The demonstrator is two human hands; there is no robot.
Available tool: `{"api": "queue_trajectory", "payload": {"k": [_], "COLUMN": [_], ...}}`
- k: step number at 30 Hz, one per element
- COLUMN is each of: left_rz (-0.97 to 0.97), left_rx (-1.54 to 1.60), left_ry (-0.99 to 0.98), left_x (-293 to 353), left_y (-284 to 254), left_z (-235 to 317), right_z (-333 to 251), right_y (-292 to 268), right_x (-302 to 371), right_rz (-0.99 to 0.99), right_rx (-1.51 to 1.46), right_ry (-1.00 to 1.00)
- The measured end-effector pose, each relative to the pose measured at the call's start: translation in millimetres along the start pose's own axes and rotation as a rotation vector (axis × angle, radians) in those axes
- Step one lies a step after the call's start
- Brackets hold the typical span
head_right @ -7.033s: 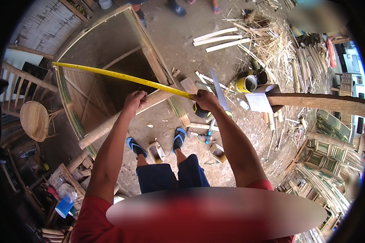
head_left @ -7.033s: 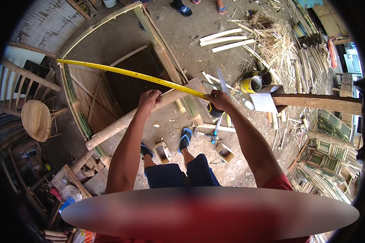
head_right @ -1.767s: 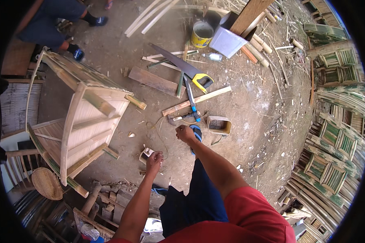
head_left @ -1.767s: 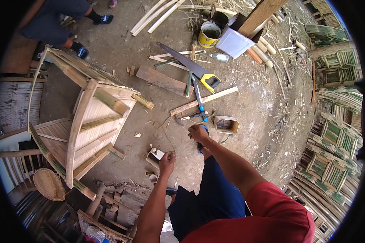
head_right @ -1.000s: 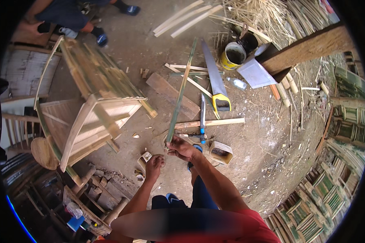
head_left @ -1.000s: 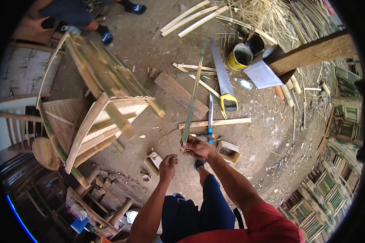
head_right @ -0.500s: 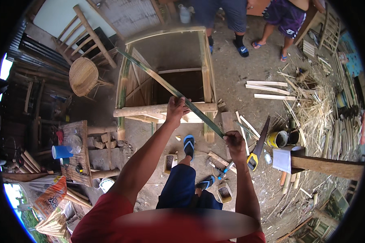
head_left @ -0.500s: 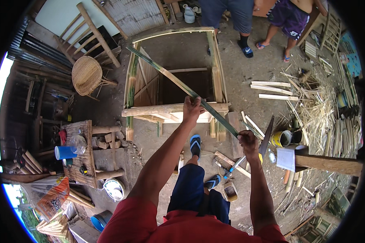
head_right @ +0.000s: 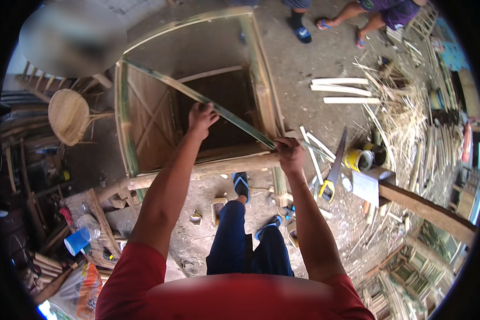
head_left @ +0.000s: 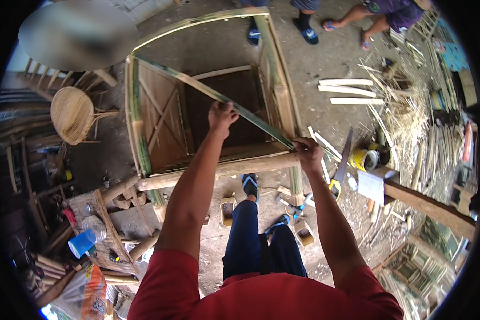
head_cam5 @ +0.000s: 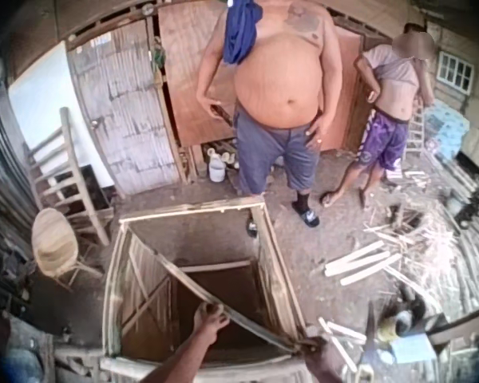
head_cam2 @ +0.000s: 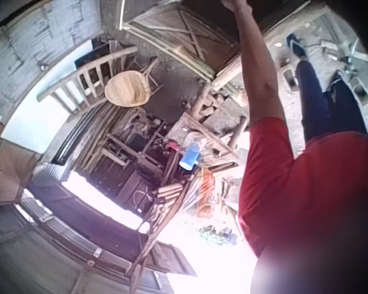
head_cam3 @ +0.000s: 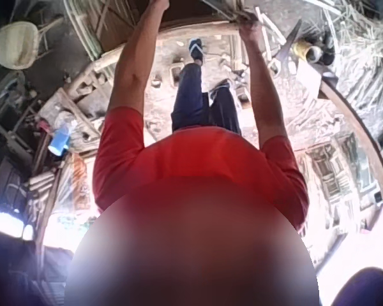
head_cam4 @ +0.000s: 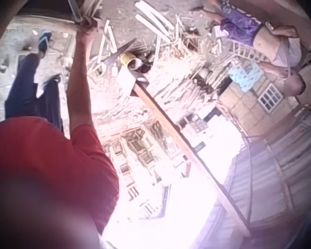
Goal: The person assembles a bamboo frame by cutting bamboo strips, measuring the frame with a tape measure, and hammering nails to secure joints. The person repeatedly measures and adjusts the frame while adding cross-bracing pieces.
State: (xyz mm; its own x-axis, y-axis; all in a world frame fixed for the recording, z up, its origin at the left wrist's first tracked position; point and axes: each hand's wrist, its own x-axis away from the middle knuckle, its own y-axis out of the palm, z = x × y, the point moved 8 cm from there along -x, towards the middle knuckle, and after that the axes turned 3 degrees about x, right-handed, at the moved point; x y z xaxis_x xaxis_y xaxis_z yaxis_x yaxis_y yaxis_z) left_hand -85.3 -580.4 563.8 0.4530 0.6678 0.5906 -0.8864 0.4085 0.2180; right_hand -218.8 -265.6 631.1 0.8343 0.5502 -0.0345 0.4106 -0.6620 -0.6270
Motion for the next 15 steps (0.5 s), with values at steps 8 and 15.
{"api": "queue_trajectory", "payload": {"k": [8,15], "left_rz": [-0.032,-0.395], "left_rx": [0.017,-0.217], "left_ry": [0.055,-0.015], "left_x": [39.8,198.8], "left_y": [31.6,173.8], "left_z": [24.7,-49.4], "right_z": [-20.6,12.0], "right_y": [-21.5,-151.7], "right_x": [-10.2,162.3], "right_rz": [-0.088,0.038], "right_rx": [-0.017,0.163], "right_ry": [0.172,0.370]}}
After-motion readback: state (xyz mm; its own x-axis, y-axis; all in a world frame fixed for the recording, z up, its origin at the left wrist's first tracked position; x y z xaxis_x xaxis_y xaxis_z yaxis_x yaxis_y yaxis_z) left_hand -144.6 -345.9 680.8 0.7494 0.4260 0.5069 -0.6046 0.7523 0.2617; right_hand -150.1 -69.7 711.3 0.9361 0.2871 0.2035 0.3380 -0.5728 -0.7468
